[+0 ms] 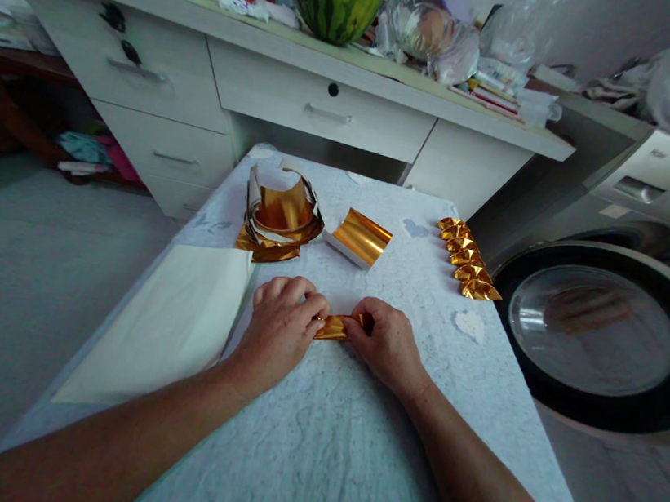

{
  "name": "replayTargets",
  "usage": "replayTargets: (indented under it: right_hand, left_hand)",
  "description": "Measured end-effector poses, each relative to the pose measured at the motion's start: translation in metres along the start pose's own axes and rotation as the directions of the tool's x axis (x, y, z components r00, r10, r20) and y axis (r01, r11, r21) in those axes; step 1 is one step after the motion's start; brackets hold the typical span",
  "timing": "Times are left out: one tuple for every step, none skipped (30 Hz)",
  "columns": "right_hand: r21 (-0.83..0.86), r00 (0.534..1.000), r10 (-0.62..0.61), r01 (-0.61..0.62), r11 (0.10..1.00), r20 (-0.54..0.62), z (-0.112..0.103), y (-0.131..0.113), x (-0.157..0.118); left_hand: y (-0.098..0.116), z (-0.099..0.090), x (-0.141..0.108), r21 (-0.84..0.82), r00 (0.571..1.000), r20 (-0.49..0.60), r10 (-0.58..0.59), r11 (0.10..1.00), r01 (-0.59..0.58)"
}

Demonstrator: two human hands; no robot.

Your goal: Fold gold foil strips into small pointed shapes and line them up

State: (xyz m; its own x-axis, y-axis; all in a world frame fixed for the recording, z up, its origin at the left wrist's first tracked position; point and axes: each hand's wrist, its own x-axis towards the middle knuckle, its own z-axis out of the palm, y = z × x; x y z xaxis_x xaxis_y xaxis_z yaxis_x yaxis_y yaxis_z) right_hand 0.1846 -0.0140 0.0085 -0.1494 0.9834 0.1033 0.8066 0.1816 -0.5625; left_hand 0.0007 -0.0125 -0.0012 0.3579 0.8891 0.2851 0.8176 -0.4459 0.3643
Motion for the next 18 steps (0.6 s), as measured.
replayTargets:
  right_hand:
    - [-0.004,1.0,-0.002,0.002,1.0,-0.005,0.0,0.0,0.0]
    - [-0.008,1.0,-0.004,0.004,1.0,-0.007,0.0,0.0,0.0]
    - [-0.01,1.0,-0.004,0.004,1.0,-0.007,0.0,-0.001,0.0]
    - [-0.009,1.0,-0.002,0.002,1.0,-0.006,0.0,-0.001,0.0]
    - [-0.007,1.0,0.002,-0.002,1.0,-0.003,0.0,-0.001,0.0]
    - [-0.004,1.0,0.005,-0.005,1.0,0.0,0.0,-0.001,0.0]
    - [-0.001,1.0,0.005,-0.005,1.0,0.003,0.0,-0.001,0.0]
    - [0.003,1.0,0.001,-0.001,1.0,0.004,0.001,-0.001,0.0]
    - [0.006,1.0,-0.004,0.004,1.0,0.002,0.001,0.0,0.0]
    - [0.007,1.0,-0.01,0.01,1.0,0.0,0.002,0.001,-0.001]
    - [0.003,1.0,-0.014,0.014,1.0,-0.002,0.002,0.002,-0.001]
    - [-0.003,1.0,-0.014,0.014,1.0,-0.005,0.003,0.004,-0.001]
    - [-0.012,1.0,-0.009,0.009,1.0,-0.01,0.003,0.006,-0.002]
    - [-0.023,1.0,-0.002,0.002,1.0,-0.014,0.003,0.008,-0.002]
    - [-0.03,1.0,0.012,-0.012,0.999,-0.019,0.002,0.01,-0.002]
    - [-0.032,0.999,0.025,-0.026,0.999,-0.023,0.002,0.012,-0.002]
    - [-0.025,0.999,0.038,-0.039,0.999,-0.017,0.001,0.014,-0.002]
    - [-0.012,0.999,0.049,-0.049,0.999,-0.008,-0.001,0.015,-0.002]
  left_hand:
    - [0.0,0.0,0.0,-0.004,0.999,0.015,0.039,0.999,-0.039]
    - [-0.001,0.001,0.001,-0.01,0.996,0.036,0.082,0.997,-0.082]
    - [-0.001,0.002,0.001,-0.019,0.99,0.063,0.127,0.992,-0.126]
    - [-0.002,0.003,0.001,-0.028,0.982,0.088,0.168,0.986,-0.166]
    - [-0.002,0.004,0.001,-0.032,0.974,0.108,0.202,0.979,-0.199]
    - [-0.003,0.004,0.001,-0.03,0.966,0.121,0.227,0.974,-0.225]
    - [-0.003,0.005,0.001,-0.02,0.961,0.129,0.246,0.969,-0.246]
    - [-0.002,0.005,0.0,-0.002,0.956,0.136,0.261,0.965,-0.263]
    - [-0.001,0.004,-0.002,0.025,0.951,0.144,0.274,0.96,-0.28]
    - [0.0,0.003,-0.004,0.055,0.945,0.155,0.287,0.953,-0.298]
    - [0.002,0.001,-0.006,0.088,0.939,0.171,0.298,0.945,-0.316]
    - [0.004,0.0,-0.008,0.126,0.934,0.176,0.311,0.934,-0.334]
    - [0.006,-0.001,-0.01,0.153,0.926,0.187,0.327,0.922,-0.356]
    - [0.009,-0.001,-0.013,0.186,0.925,0.188,0.33,0.913,-0.364]
    - [0.011,-0.001,-0.015,0.212,0.921,0.191,0.339,0.902,-0.376]
    - [0.012,-0.001,-0.018,0.24,0.921,0.19,0.34,0.894,-0.38]
    - [0.014,0.0,-0.02,0.262,0.92,0.189,0.342,0.886,-0.383]
    - [0.015,0.001,-0.021,0.277,0.92,0.183,0.346,0.88,-0.386]
